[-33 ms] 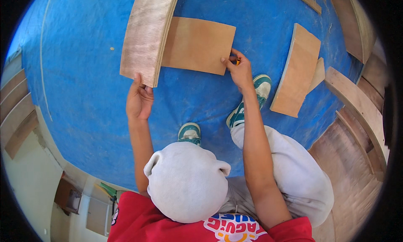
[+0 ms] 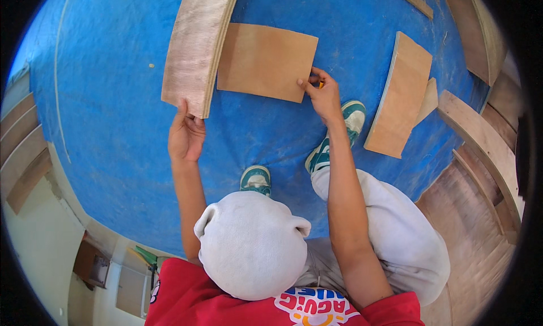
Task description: The person marks wooden planks with a pencil and then uses a hand saw to cut them. They arrange the pieces on a blue tarp and cut along marked lines.
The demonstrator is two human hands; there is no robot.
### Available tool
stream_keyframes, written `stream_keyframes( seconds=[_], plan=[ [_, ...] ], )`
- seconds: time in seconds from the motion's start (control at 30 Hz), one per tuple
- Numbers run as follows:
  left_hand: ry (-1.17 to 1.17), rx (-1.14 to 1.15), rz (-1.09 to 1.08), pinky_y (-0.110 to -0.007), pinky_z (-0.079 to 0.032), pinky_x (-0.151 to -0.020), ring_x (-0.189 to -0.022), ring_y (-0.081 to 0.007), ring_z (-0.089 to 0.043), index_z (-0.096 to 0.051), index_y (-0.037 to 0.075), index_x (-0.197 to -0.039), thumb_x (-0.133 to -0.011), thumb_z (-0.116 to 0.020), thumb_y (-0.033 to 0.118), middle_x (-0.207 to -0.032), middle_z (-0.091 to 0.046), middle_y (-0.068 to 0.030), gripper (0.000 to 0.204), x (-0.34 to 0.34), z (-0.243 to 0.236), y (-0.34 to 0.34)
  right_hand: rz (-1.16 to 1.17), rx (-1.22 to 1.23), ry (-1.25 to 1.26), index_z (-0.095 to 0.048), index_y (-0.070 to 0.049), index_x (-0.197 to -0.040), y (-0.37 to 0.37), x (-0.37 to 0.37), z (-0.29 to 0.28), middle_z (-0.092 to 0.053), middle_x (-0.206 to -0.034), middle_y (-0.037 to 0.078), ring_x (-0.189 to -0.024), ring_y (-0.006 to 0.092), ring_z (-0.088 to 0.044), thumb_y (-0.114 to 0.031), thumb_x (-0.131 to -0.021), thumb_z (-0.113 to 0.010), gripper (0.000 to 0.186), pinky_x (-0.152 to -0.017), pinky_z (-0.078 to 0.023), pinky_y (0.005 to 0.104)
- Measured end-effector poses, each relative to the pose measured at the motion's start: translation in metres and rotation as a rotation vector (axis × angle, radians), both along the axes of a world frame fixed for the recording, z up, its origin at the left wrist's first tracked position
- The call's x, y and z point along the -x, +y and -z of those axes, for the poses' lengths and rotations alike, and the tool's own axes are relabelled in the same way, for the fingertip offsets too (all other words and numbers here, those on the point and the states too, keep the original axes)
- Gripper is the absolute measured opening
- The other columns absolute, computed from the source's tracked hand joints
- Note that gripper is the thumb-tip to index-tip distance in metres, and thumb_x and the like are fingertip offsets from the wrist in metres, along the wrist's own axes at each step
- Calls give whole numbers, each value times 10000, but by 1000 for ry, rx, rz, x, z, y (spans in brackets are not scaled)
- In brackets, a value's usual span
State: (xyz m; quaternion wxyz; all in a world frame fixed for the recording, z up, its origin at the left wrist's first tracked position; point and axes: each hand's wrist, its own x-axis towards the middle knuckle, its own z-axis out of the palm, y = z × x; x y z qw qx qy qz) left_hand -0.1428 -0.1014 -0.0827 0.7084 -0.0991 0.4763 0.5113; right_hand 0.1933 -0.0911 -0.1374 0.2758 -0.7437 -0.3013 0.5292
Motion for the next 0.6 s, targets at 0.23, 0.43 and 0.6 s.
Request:
stream_keyframes(
  seconds=[0.23,0.43,0.6],
  plan=[
    [-115,-124,-91,-282,-676,-686,-896,-214,-758,-544,-48,-1337,-1093,-558,179,-1181,-725,-175,333,23,-5,16,20,-377,-96,-737,-73,-1127,-3,-3,-34,-734,-1017,67,-814,135,-623,-22,-879,-765,254,-729,-503,294],
    [-184,-155,-90,-296,-686,-724,-914,-236,-757,-531,-63,-1334,-1095,-549,165,-1183,-719,-190,332,19,-7,15,-50,-500,-365,-726,-69,-1105,-21,-1,-24,-763,-1174,84,-1091,220,-718,36,-858,-723,268,-882,-549,303],
    [-228,-110,-123,-321,-691,-749,-954,-282,-754,-539,-45,-1340,-1116,-502,196,-1210,-705,-222,331,13,0,10,-31,-472,-330,-731,-63,-1155,-32,-3,-10,-756,-1191,94,-1090,222,-717,27,-851,-741,317,-873,-558,311]
  ],
)
